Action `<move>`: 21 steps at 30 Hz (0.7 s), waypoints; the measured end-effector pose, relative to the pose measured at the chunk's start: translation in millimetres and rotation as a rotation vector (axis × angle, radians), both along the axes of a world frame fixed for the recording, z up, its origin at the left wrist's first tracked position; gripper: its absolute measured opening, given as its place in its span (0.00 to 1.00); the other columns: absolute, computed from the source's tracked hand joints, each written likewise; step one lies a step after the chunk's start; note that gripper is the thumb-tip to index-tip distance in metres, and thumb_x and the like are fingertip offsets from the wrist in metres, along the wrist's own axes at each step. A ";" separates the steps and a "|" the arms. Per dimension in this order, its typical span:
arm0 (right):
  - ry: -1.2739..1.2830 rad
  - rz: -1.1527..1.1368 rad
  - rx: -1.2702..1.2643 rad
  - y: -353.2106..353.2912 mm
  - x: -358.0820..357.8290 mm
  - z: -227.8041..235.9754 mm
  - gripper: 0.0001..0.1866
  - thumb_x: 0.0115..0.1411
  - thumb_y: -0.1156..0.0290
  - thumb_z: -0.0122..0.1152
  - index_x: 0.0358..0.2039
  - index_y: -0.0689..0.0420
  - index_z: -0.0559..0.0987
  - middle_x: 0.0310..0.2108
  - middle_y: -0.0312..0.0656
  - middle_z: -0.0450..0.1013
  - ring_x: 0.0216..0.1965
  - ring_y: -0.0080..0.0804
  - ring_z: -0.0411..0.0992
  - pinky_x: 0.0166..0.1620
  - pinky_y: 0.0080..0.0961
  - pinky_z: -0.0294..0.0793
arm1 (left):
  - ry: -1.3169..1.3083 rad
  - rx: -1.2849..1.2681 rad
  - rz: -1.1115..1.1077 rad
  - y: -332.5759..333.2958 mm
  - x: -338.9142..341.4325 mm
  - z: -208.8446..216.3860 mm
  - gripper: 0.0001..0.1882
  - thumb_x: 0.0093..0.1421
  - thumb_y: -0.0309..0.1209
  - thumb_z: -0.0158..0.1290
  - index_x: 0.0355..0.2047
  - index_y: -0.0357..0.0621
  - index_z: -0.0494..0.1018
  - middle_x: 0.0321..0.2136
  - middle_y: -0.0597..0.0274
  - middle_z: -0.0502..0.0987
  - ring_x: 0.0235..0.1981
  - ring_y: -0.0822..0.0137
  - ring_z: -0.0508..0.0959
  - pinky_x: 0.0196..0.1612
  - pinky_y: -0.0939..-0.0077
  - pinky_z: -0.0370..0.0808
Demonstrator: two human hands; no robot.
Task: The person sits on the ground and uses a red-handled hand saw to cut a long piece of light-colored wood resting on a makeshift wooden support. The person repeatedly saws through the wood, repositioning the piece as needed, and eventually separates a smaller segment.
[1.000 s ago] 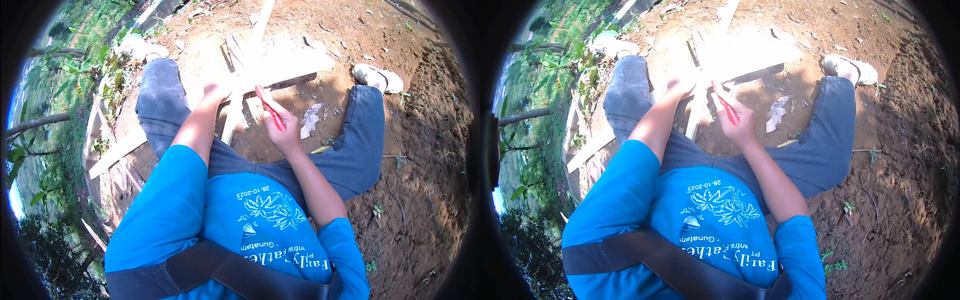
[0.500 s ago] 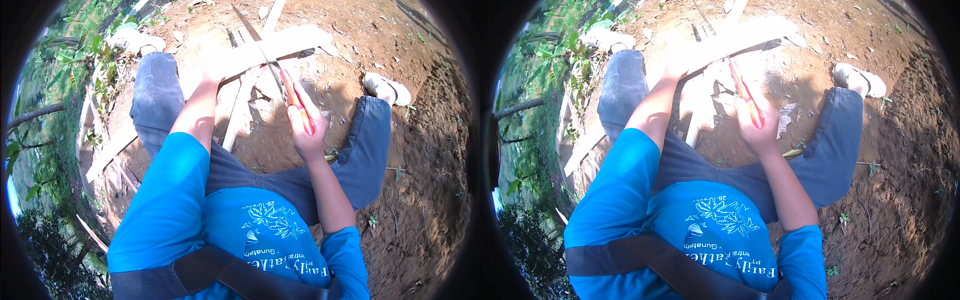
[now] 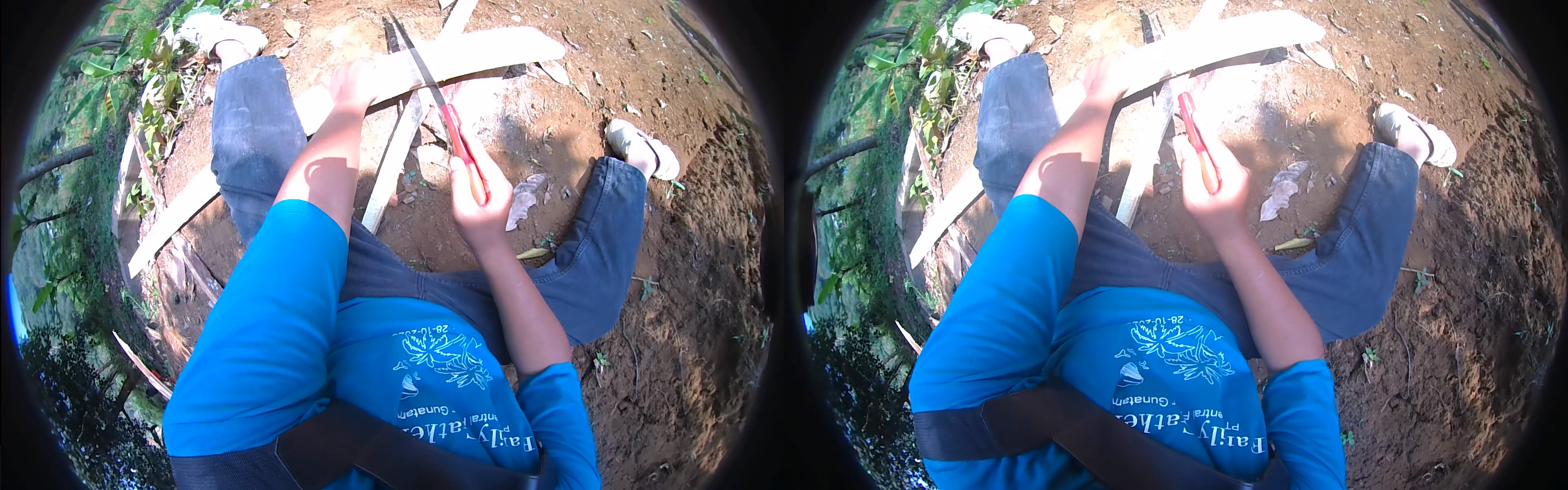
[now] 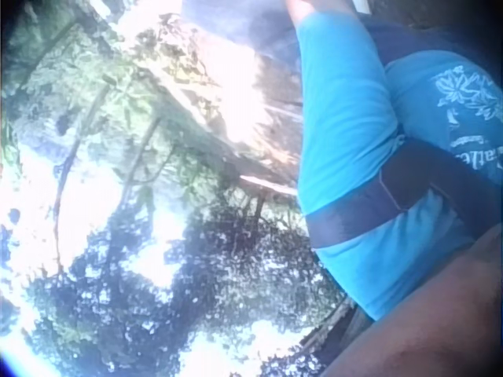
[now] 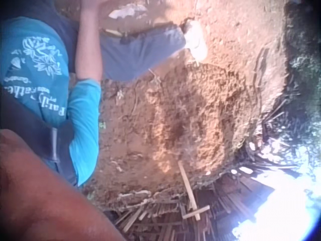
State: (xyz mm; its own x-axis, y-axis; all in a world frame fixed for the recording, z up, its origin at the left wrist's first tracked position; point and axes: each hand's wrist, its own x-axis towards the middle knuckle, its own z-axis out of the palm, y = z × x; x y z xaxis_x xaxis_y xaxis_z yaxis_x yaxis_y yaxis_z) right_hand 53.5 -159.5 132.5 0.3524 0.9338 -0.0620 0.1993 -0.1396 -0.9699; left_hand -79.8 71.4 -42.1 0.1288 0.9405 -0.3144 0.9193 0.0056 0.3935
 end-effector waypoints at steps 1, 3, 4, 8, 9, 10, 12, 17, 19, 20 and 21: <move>-0.011 0.003 -0.003 -0.3 -1.8 1.9 0.24 0.65 0.79 0.57 0.62 0.66 0.72 0.51 0.48 0.78 0.48 0.23 0.75 0.51 0.20 0.73 | -0.003 -0.006 0.016 -0.3 1.3 -0.9 0.15 0.62 0.40 0.49 0.39 0.52 0.83 0.43 0.54 0.83 0.48 0.51 0.82 0.50 0.55 0.76; -0.034 0.013 -0.009 -2.5 -5.1 7.6 0.24 0.65 0.79 0.57 0.62 0.66 0.72 0.51 0.48 0.78 0.48 0.22 0.75 0.50 0.20 0.73 | 0.005 -0.006 0.021 0.2 1.8 -5.3 0.15 0.62 0.41 0.49 0.40 0.53 0.83 0.43 0.54 0.83 0.48 0.52 0.82 0.50 0.56 0.76; -0.073 0.022 -0.012 -5.4 -6.1 8.1 0.24 0.65 0.79 0.57 0.63 0.66 0.72 0.51 0.48 0.78 0.48 0.22 0.75 0.50 0.20 0.73 | 0.015 0.001 0.010 1.8 0.0 -10.0 0.16 0.62 0.42 0.50 0.41 0.53 0.83 0.43 0.54 0.83 0.48 0.52 0.81 0.51 0.56 0.76; -0.150 0.055 -0.088 -25.5 -8.1 21.2 0.26 0.66 0.78 0.56 0.64 0.65 0.70 0.53 0.49 0.77 0.47 0.22 0.75 0.50 0.20 0.73 | 0.051 -0.012 -0.002 1.6 0.8 -6.4 0.16 0.62 0.44 0.50 0.41 0.54 0.83 0.44 0.55 0.83 0.50 0.53 0.81 0.51 0.59 0.76; -0.151 0.071 -0.118 -34.3 -9.9 29.0 0.26 0.66 0.77 0.56 0.64 0.65 0.69 0.53 0.49 0.77 0.47 0.23 0.75 0.50 0.20 0.73 | 0.032 -0.015 0.006 2.1 -1.5 -1.3 0.17 0.61 0.45 0.51 0.42 0.53 0.83 0.45 0.53 0.83 0.51 0.52 0.80 0.52 0.59 0.75; -0.142 0.048 -0.129 -46.0 -12.4 32.2 0.26 0.67 0.76 0.56 0.65 0.65 0.69 0.55 0.49 0.76 0.47 0.22 0.74 0.50 0.19 0.72 | 0.013 -0.022 0.008 1.8 -2.4 1.4 0.19 0.61 0.47 0.51 0.43 0.52 0.83 0.46 0.51 0.82 0.51 0.51 0.80 0.54 0.58 0.75; -0.148 0.045 -0.199 -67.0 -13.2 45.9 0.26 0.67 0.76 0.56 0.65 0.66 0.69 0.56 0.50 0.75 0.47 0.22 0.74 0.51 0.20 0.72 | -0.006 -0.039 0.006 0.9 -3.5 0.3 0.19 0.61 0.47 0.51 0.44 0.52 0.82 0.46 0.52 0.82 0.52 0.51 0.80 0.55 0.57 0.73; -0.181 0.031 -0.185 -78.1 -13.7 60.3 0.25 0.67 0.77 0.57 0.64 0.66 0.70 0.56 0.50 0.75 0.48 0.23 0.73 0.52 0.21 0.71 | -0.006 -0.012 0.035 0.5 3.2 -15.2 0.16 0.61 0.44 0.52 0.42 0.53 0.83 0.44 0.57 0.84 0.51 0.56 0.80 0.54 0.57 0.72; -0.187 0.024 -0.159 -72.6 -16.1 62.4 0.24 0.67 0.78 0.57 0.63 0.66 0.70 0.55 0.48 0.75 0.48 0.22 0.73 0.52 0.20 0.71 | 0.038 0.002 0.022 2.5 1.9 -29.5 0.16 0.60 0.44 0.52 0.42 0.53 0.83 0.45 0.56 0.83 0.51 0.56 0.80 0.54 0.57 0.73; -0.155 0.010 -0.147 -68.5 -16.9 60.4 0.24 0.67 0.78 0.57 0.63 0.66 0.70 0.54 0.48 0.75 0.48 0.22 0.73 0.52 0.20 0.71 | 0.060 0.010 0.015 5.2 0.9 -38.8 0.16 0.60 0.44 0.53 0.42 0.53 0.83 0.45 0.56 0.83 0.51 0.56 0.80 0.54 0.57 0.73; -0.122 -0.004 -0.134 -64.5 -16.2 59.7 0.24 0.67 0.78 0.57 0.63 0.66 0.71 0.54 0.47 0.76 0.48 0.22 0.73 0.52 0.20 0.71 | 0.082 0.018 0.008 8.3 0.8 -44.8 0.16 0.60 0.43 0.53 0.42 0.53 0.83 0.45 0.55 0.83 0.52 0.55 0.80 0.54 0.57 0.73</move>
State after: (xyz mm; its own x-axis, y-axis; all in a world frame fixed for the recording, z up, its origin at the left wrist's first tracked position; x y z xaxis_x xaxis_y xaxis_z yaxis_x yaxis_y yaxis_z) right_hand 37.4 -224.0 192.2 0.3690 0.9184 -0.1424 0.3138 -0.2674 -0.9111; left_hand -79.0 79.7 -86.9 0.0961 0.9469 -0.3068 0.9482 0.0066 0.3175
